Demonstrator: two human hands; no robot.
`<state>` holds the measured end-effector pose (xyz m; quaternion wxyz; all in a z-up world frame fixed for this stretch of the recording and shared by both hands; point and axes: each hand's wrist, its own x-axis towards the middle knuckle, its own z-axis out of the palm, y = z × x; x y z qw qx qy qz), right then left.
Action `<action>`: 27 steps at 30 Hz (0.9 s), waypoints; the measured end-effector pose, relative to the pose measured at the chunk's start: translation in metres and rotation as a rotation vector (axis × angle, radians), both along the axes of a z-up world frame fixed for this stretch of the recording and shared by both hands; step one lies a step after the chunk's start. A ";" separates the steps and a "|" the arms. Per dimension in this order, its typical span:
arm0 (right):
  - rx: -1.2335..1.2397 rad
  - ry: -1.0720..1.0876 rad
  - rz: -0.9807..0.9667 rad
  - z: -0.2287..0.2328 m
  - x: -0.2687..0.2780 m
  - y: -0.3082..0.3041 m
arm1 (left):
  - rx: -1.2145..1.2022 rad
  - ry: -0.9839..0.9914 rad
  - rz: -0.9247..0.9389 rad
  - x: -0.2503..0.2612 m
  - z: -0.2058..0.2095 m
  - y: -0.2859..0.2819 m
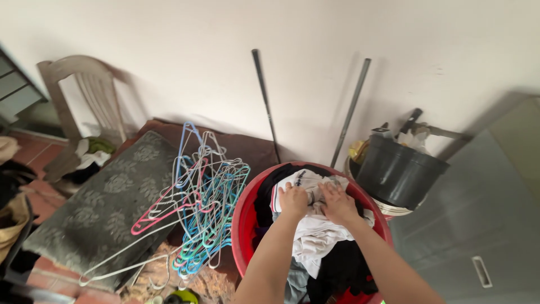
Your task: Hanging clothes on a drying rack using hangers.
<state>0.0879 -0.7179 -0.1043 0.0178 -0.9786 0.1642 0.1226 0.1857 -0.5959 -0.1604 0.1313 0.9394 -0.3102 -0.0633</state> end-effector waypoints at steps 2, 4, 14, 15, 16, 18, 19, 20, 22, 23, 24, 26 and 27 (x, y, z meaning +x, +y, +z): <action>-0.122 0.049 -0.032 0.001 0.003 0.013 | 0.000 -0.051 -0.005 -0.009 0.016 0.007; -0.109 0.002 -0.015 -0.013 0.008 0.005 | -0.037 -0.072 0.013 -0.009 0.035 0.014; 0.311 -0.610 -0.180 -0.008 0.024 -0.018 | -0.371 0.098 -0.151 0.017 0.072 -0.009; 0.309 -0.619 -0.176 0.011 0.022 -0.014 | -0.374 0.088 -0.151 0.020 0.094 -0.008; 0.430 -0.611 -0.199 0.031 0.021 -0.010 | -0.432 0.170 -0.145 0.022 0.116 -0.008; 0.542 -0.611 -0.216 0.046 0.026 -0.030 | -0.500 0.244 -0.144 0.009 0.179 0.007; 0.835 -0.719 -0.281 0.040 0.035 -0.051 | -0.562 0.421 -0.108 -0.006 0.220 0.025; 1.134 -0.818 -0.342 0.034 0.044 -0.072 | -0.621 0.598 -0.072 -0.022 0.260 0.043; 0.748 -0.793 -0.137 0.075 0.038 -0.084 | -0.638 0.644 -0.129 0.012 0.237 0.022; 0.362 -0.734 0.048 0.094 0.033 -0.090 | -0.650 0.704 -0.183 0.028 0.225 0.010; 0.357 -0.744 0.053 0.108 0.029 -0.086 | -0.655 0.693 -0.187 0.034 0.216 0.010; 0.586 -0.855 -0.017 0.133 0.022 -0.076 | -0.636 0.696 -0.180 0.047 0.196 0.012; 0.586 -0.858 -0.012 0.136 0.023 -0.073 | -0.638 0.691 -0.178 0.058 0.178 -0.001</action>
